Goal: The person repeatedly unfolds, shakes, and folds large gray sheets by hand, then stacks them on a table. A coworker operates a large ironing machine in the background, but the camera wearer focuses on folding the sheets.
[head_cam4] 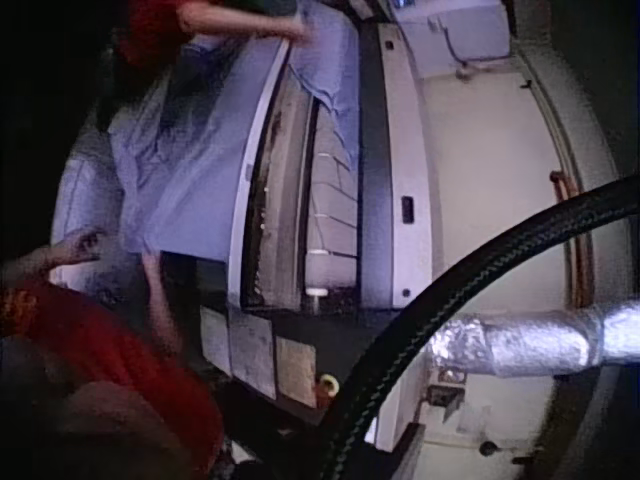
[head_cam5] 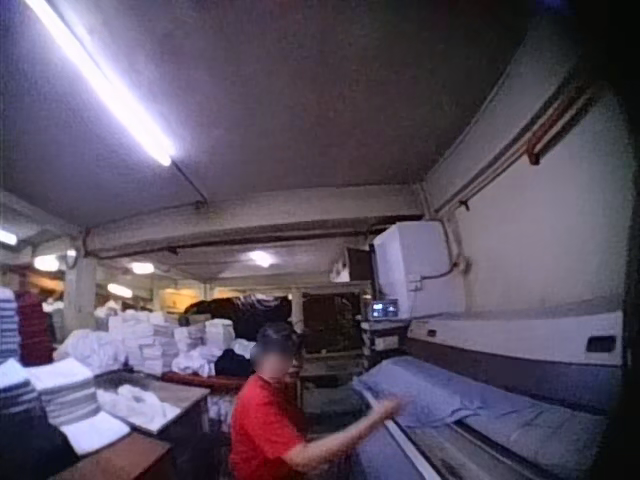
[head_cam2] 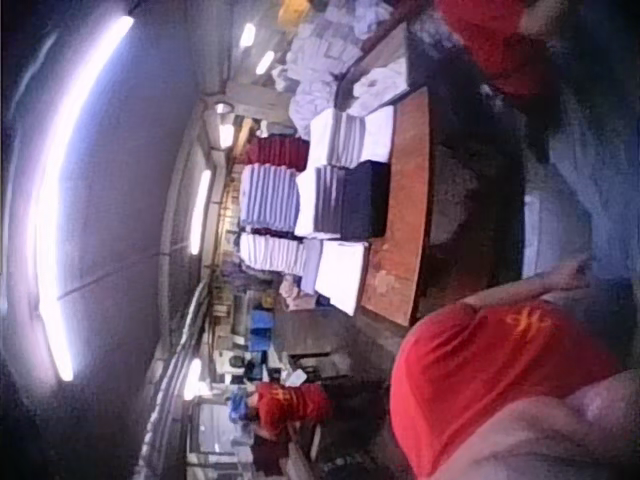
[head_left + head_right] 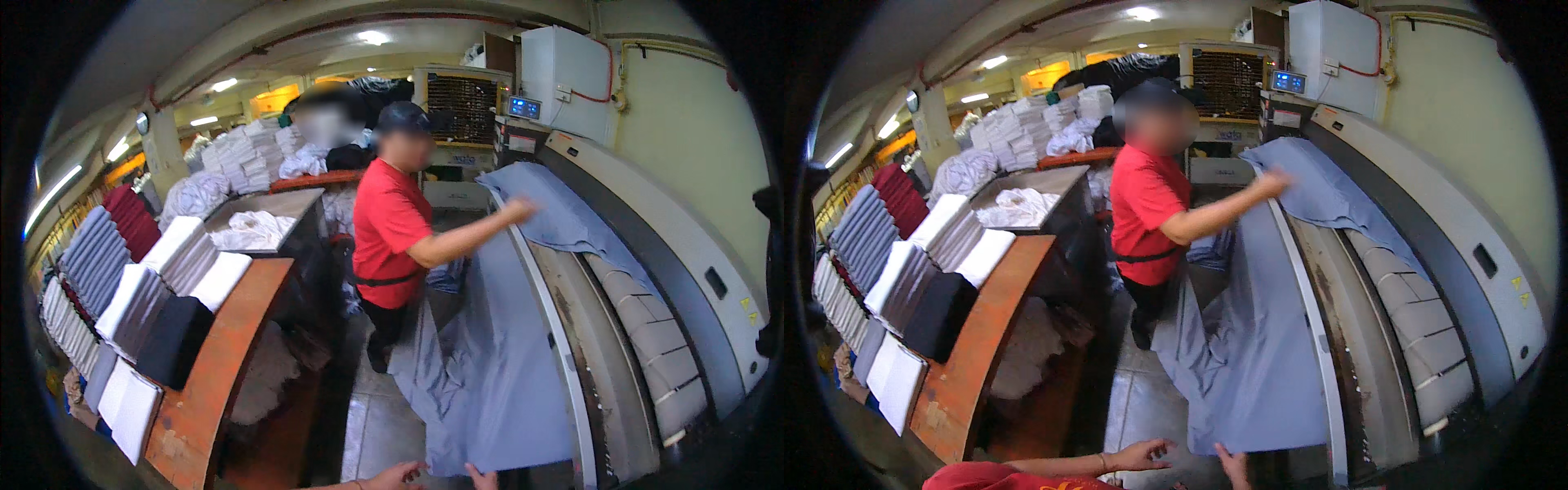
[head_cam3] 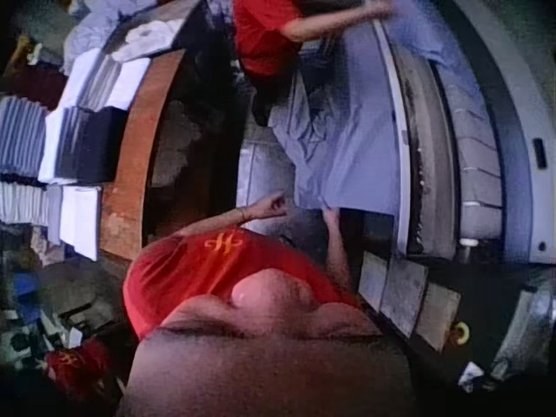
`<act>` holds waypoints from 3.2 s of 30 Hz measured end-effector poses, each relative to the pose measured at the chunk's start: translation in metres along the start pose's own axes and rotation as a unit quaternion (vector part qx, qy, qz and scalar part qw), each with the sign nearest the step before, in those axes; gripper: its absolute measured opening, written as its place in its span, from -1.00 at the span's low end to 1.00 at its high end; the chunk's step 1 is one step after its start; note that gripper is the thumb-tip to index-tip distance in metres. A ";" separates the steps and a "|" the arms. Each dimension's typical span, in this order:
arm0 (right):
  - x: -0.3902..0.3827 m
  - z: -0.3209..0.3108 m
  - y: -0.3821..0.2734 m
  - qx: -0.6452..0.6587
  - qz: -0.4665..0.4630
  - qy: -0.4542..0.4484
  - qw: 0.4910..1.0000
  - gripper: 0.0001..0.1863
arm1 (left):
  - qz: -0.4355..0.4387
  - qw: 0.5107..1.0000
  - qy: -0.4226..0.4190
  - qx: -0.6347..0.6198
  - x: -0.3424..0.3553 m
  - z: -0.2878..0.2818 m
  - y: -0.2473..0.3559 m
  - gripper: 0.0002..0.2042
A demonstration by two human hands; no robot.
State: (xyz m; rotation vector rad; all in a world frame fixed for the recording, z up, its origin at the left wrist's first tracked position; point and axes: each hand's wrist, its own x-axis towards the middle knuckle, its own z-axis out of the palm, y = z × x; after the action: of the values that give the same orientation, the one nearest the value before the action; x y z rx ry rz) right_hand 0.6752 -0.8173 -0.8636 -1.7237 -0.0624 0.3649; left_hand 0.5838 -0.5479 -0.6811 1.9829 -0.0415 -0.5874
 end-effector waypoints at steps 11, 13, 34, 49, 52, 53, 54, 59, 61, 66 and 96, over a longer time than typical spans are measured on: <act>-0.118 -0.007 -0.198 0.270 -0.083 0.055 0.958 -0.42 | 0.223 0.973 0.061 -0.005 0.062 0.009 0.077 -0.48; -0.125 0.007 -0.190 0.037 -0.135 0.074 0.987 -0.25 | 0.247 0.968 0.023 -0.046 0.051 -0.009 0.099 -0.55; -0.145 0.170 -0.333 -0.020 -0.153 0.102 0.983 -0.65 | 0.108 0.493 -0.010 -0.863 0.019 -0.140 -0.091 -0.38; -0.207 0.028 -0.316 0.280 -0.057 0.272 0.919 -0.48 | 0.160 0.706 -0.554 -0.411 -0.043 -0.141 0.017 -0.26; -0.175 0.140 -0.330 0.100 -0.186 0.185 0.960 -0.57 | 0.114 0.561 -0.553 -0.605 -0.038 -0.092 0.018 -0.08; -0.179 0.152 -0.336 0.035 -0.232 0.173 0.957 -0.60 | 0.073 0.497 -0.530 -0.683 -0.027 -0.077 0.016 -0.03; -0.182 0.151 -0.334 0.022 -0.221 0.166 0.961 -0.60 | 0.058 0.548 -0.371 -0.747 -0.027 -0.086 0.023 -0.08; -0.236 0.102 -0.364 -0.119 -0.060 0.255 0.958 -0.60 | 0.035 0.482 0.000 -0.875 0.032 -0.145 -0.071 -0.43; -0.230 0.089 -0.388 0.333 -0.205 0.256 0.884 -0.50 | 0.049 0.535 0.116 -0.835 0.036 -0.172 -0.121 -0.49; -0.223 0.008 -0.353 0.476 -0.364 0.325 0.732 -0.18 | -0.014 0.609 0.080 -0.789 0.011 -0.188 -0.148 -0.63; -0.280 0.250 -0.316 -0.019 -0.189 0.104 0.976 -0.59 | 0.069 0.598 0.013 -0.798 -0.156 -0.098 -0.151 -0.23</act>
State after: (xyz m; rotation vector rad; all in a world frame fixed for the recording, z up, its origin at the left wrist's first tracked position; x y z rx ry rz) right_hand 0.3924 -0.5876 -0.5348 -1.7350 -0.2424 -0.0978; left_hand 0.4538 -0.3509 -0.7144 0.1743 0.2700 -0.2279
